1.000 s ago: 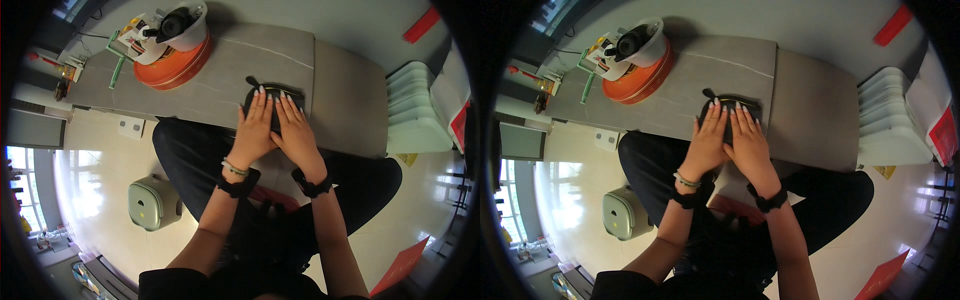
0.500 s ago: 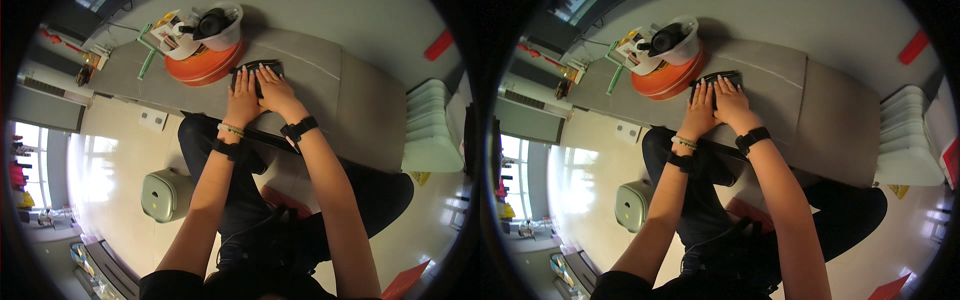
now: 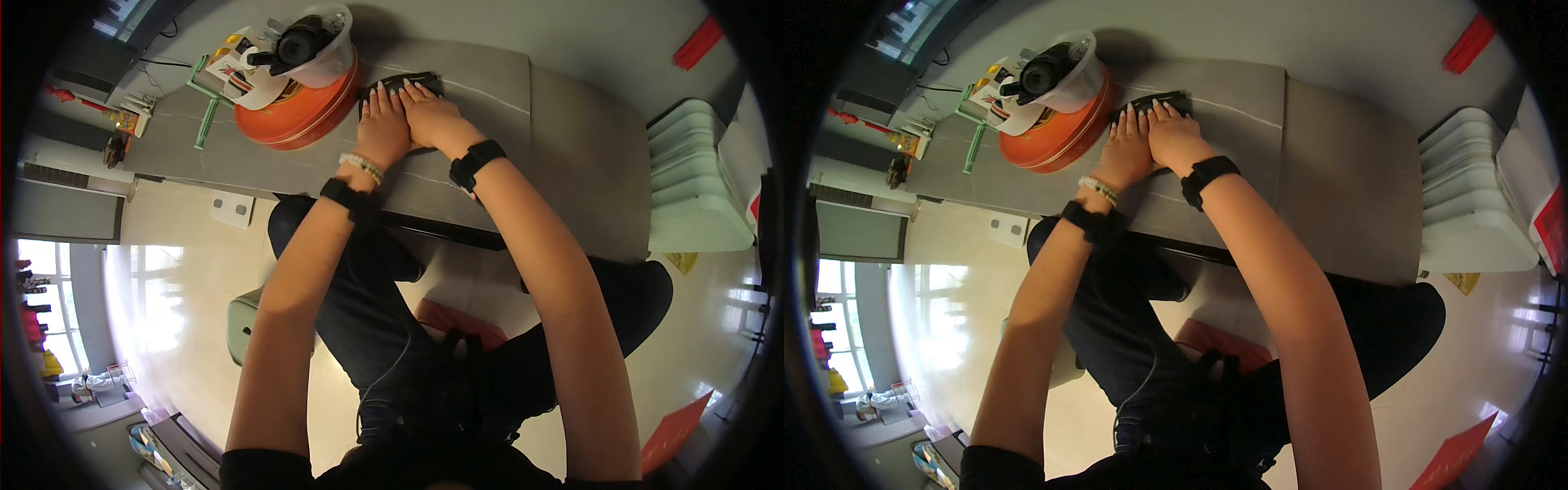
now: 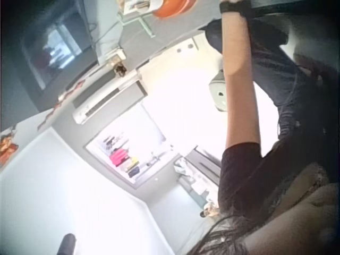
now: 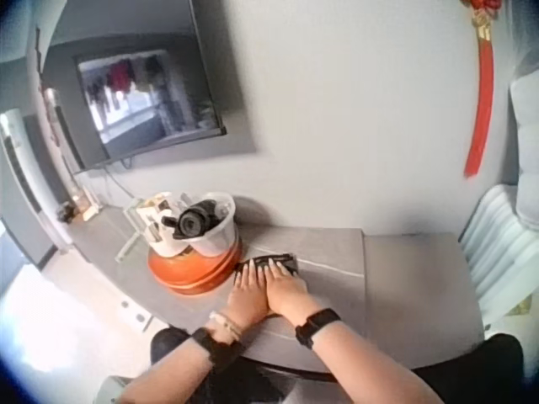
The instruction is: Organizing small components and putting them into a black zippered pouch, then placing the pouch into a round container.
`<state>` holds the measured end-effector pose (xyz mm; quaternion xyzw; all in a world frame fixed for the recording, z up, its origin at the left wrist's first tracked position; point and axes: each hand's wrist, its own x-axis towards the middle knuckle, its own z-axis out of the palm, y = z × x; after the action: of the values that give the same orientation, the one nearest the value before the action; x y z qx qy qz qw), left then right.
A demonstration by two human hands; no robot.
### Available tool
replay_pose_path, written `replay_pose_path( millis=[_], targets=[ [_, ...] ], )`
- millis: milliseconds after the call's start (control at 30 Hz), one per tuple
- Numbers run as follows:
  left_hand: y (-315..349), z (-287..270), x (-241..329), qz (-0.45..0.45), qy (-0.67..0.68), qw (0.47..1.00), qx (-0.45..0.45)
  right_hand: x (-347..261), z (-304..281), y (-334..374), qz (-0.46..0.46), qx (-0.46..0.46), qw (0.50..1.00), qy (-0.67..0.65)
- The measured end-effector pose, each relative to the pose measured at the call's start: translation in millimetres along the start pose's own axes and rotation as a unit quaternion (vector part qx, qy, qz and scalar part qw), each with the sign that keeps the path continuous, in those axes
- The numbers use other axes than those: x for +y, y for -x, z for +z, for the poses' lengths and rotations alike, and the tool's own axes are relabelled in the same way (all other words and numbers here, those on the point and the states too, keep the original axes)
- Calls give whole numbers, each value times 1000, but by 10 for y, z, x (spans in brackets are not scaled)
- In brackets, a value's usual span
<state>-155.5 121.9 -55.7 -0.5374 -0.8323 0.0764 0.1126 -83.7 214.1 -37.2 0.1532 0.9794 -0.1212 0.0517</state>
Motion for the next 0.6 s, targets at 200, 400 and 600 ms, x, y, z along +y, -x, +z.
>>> replay_pose_path(
  millis=[200,400,600],
  targets=[
    [-541,375,-147,37,38,998,-32,239,-101,-304,21,-7,1000,16],
    [-821,134,-91,-3,-5,993,-116,528,-136,-593,2,-34,999,22],
    [-999,77,-128,-32,36,994,-96,628,-182,-713,22,4,1000,1]
  ],
)
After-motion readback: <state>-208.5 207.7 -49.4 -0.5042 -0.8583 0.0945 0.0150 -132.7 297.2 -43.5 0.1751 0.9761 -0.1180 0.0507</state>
